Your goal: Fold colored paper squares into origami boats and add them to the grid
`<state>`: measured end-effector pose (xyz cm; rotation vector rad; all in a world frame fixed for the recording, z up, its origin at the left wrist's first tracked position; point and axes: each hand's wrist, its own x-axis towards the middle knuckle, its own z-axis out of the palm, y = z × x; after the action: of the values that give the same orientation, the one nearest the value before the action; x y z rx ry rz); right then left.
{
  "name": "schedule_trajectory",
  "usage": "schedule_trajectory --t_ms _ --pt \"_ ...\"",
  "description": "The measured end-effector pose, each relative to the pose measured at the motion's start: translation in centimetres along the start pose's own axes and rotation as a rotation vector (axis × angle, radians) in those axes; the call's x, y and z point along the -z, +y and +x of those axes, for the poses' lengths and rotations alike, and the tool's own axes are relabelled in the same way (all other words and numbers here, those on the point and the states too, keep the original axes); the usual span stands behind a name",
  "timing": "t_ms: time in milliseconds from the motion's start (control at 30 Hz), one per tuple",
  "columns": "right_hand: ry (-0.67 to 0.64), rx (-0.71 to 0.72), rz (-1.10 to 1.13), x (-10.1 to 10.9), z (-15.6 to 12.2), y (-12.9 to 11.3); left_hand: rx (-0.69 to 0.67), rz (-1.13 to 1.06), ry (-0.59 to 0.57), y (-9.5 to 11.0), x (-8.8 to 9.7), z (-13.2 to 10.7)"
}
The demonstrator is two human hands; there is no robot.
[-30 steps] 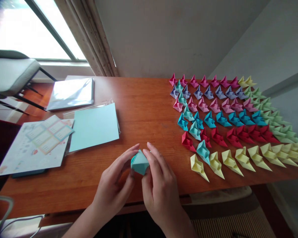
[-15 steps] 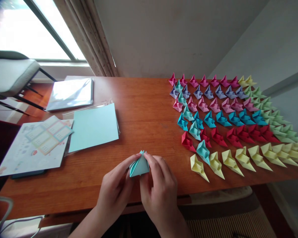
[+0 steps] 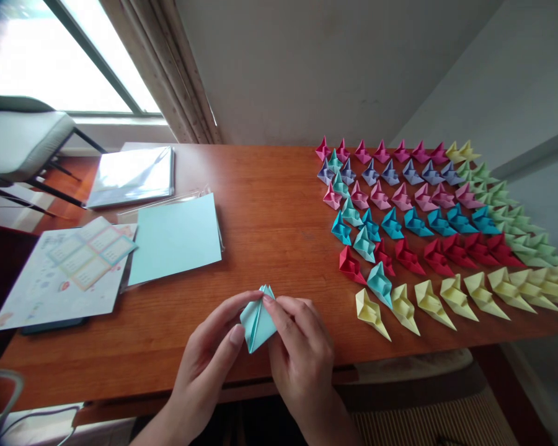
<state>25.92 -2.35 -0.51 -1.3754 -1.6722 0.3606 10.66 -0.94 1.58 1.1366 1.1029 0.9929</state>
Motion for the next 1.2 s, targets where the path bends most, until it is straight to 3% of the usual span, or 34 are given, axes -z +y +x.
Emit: schedule_trajectory --t_ms 200,367,467,767,867,1000,1067,1200 --pt "-0.063 -0.043 0.078 0.5 -0.1 -0.2 0.054 -0.127 -0.019 -0.4 -0.7 0.7" --pt "-0.083 -0.250 0.227 0.9 -0.7 0.1 0.066 -0.102 0.021 -1.1 -0.2 0.9" --pt "-0.106 -0.368 0.359 1.0 -0.2 0.3 0.037 -0.053 0.037 -1.2 0.2 1.1" --pt "-0.189 -0.461 0.456 1.0 1.3 0.5 -0.061 0.174 -0.024 -1.1 0.7 1.2" --pt "-0.166 -0.499 0.494 0.8 1.2 0.8 -0.004 0.068 -0.017 -0.8 0.5 1.2" --pt "-0.069 -0.593 0.576 0.7 0.8 0.7 0.109 -0.082 -0.107 -0.5 0.3 1.1" --pt "-0.069 -0.612 0.598 0.9 0.6 0.6 0.102 -0.015 -0.116 -0.4 0.4 1.1" --pt "-0.143 -0.539 0.528 2.0 0.9 0.8 -0.042 0.270 -0.091 -0.1 0.7 1.3"
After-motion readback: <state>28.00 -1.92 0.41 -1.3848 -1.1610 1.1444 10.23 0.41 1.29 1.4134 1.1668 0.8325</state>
